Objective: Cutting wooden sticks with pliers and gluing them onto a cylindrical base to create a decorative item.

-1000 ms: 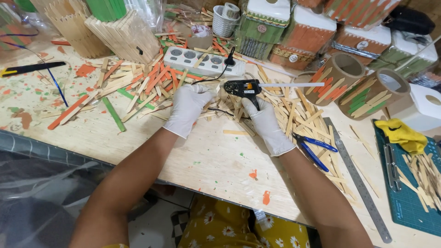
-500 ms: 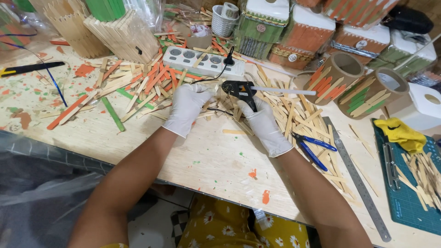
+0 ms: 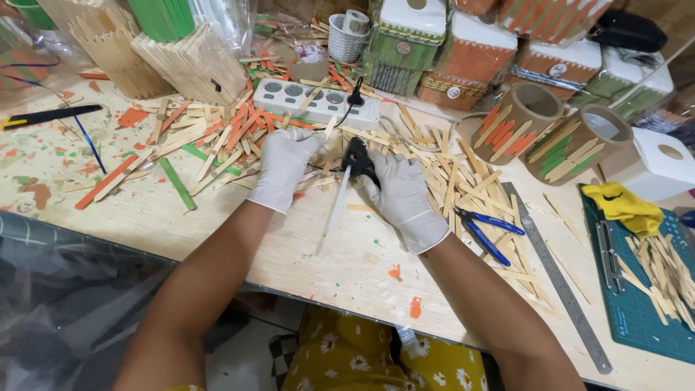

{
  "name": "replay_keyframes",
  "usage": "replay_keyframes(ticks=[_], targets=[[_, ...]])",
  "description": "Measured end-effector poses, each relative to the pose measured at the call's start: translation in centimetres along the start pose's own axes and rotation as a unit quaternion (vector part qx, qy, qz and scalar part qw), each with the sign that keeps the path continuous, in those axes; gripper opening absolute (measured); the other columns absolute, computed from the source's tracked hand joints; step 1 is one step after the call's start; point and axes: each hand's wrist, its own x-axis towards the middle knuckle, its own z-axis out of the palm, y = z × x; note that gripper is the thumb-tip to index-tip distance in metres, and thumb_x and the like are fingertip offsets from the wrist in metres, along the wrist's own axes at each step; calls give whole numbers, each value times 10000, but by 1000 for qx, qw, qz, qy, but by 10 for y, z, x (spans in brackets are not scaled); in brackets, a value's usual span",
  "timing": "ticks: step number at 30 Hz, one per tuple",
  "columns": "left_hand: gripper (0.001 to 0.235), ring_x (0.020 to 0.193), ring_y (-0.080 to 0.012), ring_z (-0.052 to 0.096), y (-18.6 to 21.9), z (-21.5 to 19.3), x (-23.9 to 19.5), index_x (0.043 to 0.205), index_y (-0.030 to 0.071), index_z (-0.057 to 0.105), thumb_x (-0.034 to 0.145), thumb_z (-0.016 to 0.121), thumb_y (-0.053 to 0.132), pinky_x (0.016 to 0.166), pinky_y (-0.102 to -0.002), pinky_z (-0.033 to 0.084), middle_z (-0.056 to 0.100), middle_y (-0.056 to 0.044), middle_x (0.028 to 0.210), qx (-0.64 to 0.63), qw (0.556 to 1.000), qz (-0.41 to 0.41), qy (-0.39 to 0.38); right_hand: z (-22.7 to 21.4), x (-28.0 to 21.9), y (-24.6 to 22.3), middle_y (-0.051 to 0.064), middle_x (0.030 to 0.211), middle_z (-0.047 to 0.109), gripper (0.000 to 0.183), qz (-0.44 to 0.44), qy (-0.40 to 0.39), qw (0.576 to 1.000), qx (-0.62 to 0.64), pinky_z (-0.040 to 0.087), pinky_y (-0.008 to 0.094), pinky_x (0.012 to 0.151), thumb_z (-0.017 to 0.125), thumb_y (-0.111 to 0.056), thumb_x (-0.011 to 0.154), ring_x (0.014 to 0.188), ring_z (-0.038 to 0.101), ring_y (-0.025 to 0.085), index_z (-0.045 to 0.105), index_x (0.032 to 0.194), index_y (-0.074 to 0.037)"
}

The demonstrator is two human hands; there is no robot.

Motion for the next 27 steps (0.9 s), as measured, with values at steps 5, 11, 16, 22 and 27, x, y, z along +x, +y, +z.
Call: replay_keyframes(ticks=[5, 11, 16, 22, 27], targets=[[272, 936, -170, 704, 30, -7, -24, 1038, 130, 811, 787, 835, 233, 855, -320, 546, 797, -95, 958, -65, 998, -1, -4, -29, 2, -15, 105, 1118, 650, 626, 25, -88, 996, -20, 369, 522, 1024, 558, -547, 957, 1151, 603, 302, 498, 1450, -166], [172, 668, -73, 591, 68, 10, -55, 980, 98, 800, 843, 834, 194, 570, -228, 500, 745, -62, 790, -161, 987, 9, -14, -30, 7, -9, 43, 1015, 643, 234, 125, 73, 956, 256, 422, 453, 1007, 605, -366, 1005, 1075, 621, 269, 706, 1175, -242], [159, 473, -52, 551, 100, 46, -93, 932, 77, 779, 860, 814, 214, 365, -172, 434, 633, -42, 587, -202, 975, -9, -95, -34, 14, 2, 1, 877, 761, 193, 342, 100, 700, 619, 439, 156, 367, 771, -199, 916, 610, 623, 87, 792, 1108, -198], [102, 480, -50, 548, 152, 86, -152, 902, 104, 796, 894, 776, 204, 435, -157, 430, 698, -48, 642, -205, 962, -61, -169, -95, -31, 1, 97, 814, 768, 215, 365, 203, 606, 677, 557, 288, 850, 820, -136, 887, 788, 667, 120, 791, 1084, -54], [231, 602, -50, 621, 123, 158, -151, 954, 138, 791, 920, 763, 364, 525, -179, 516, 772, -20, 787, -212, 940, -108, -246, -99, -70, 40, 98, 839, 728, 133, 367, 259, 511, 733, 557, 311, 824, 803, -55, 888, 759, 684, 171, 763, 1006, -9]])
